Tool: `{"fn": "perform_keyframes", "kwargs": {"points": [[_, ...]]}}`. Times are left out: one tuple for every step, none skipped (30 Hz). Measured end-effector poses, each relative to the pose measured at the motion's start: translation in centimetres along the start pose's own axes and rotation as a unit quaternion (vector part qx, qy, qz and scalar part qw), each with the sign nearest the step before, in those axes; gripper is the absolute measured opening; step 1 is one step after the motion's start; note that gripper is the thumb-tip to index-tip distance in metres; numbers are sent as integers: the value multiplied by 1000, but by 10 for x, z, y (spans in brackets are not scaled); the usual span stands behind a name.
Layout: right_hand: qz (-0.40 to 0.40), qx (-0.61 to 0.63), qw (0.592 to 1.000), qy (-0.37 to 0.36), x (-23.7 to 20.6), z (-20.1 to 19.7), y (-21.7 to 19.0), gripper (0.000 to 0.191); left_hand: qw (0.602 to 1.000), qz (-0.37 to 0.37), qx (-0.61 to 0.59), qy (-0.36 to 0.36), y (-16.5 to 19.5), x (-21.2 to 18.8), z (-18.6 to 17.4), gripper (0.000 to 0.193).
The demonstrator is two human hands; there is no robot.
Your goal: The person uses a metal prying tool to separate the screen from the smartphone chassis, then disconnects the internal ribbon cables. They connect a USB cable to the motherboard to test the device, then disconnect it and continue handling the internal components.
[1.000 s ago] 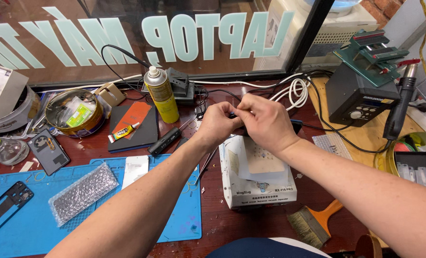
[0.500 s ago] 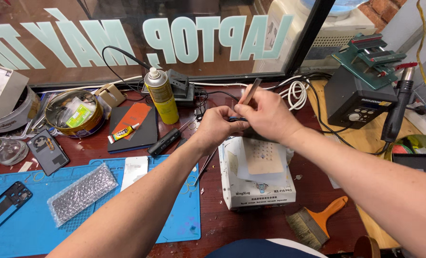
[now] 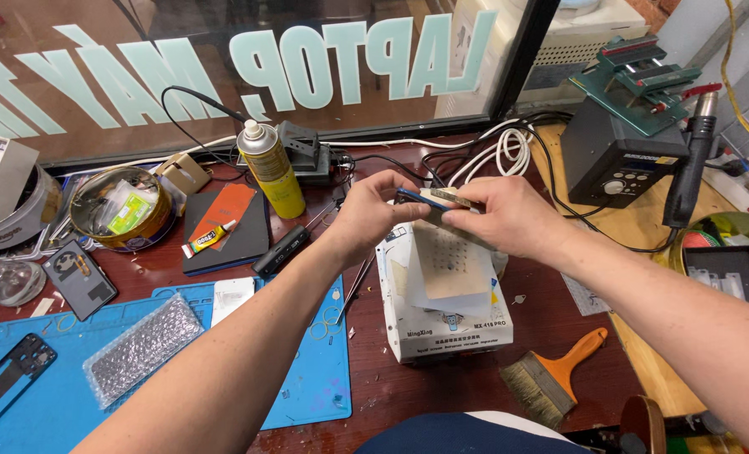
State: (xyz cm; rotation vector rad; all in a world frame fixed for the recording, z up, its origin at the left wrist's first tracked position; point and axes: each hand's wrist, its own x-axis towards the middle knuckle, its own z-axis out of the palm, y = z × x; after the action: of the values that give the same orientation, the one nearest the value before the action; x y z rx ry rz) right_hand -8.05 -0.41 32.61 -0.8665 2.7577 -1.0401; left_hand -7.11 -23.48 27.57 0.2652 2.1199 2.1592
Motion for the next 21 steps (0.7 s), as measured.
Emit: {"fn": "perform_keyframes", "kwargs": {"points": [[1,-34,999,18,0,-2,0,24,999,16,-21,23,2,3,8,38],[0,-66,997,36,1,-3,-1,27,997,32,-41,49,3,5,18,48],[14,-40,997,60,2,-4,-2,24,994,48,-61,76,6,6,27,58],[28,-14,996,83,3,-6,-5,22,991,2,-68,113,10,7,35,66],[45,12,993,106,3,-7,-8,20,985,-45,-76,147,14,8,43,75],[49,45,991,119,2,-7,-11,20,976,-91,-84,181,18,8,50,83],[52,79,987,132,3,-7,-15,20,975,-81,-145,149,22,7,55,78],[53,114,981,146,4,-7,-19,20,970,-70,-203,118,26,6,57,73],[59,171,974,134,5,-7,-22,18,960,-59,-259,88,30,5,58,69],[66,225,964,122,6,-8,-25,16,953,-75,-283,79,33,4,58,64],[74,279,951,110,6,-8,-27,15,944,-92,-308,70,35,4,57,58],[77,292,948,101,5,-9,-29,14,935,-111,-333,59,36,3,57,54],[81,304,945,92,5,-8,-32,13,933,-103,-344,38,35,2,57,50],[82,316,942,83,5,-8,-34,13,930,-94,-355,17,33,2,57,47],[95,324,938,77,5,-9,-37,12,927,-84,-365,-2,32,2,56,45],[107,332,934,70,5,-8,-39,12,926,-88,-368,3,29,1,55,42],[120,340,930,64,5,-8,-42,13,924,-94,-371,7,26,1,54,40],[130,371,918,54,5,-8,-45,13,922,-99,-374,10,23,0,53,37],[139,400,905,45,6,-9,-47,13,919,-102,-382,-1,21,-1,51,38],[149,428,890,35,7,-11,-49,13,914,-105,-391,-13,19,-2,47,39],[166,435,884,36,7,-12,-50,14,911,-107,-398,-24,17,-4,45,40]]}}
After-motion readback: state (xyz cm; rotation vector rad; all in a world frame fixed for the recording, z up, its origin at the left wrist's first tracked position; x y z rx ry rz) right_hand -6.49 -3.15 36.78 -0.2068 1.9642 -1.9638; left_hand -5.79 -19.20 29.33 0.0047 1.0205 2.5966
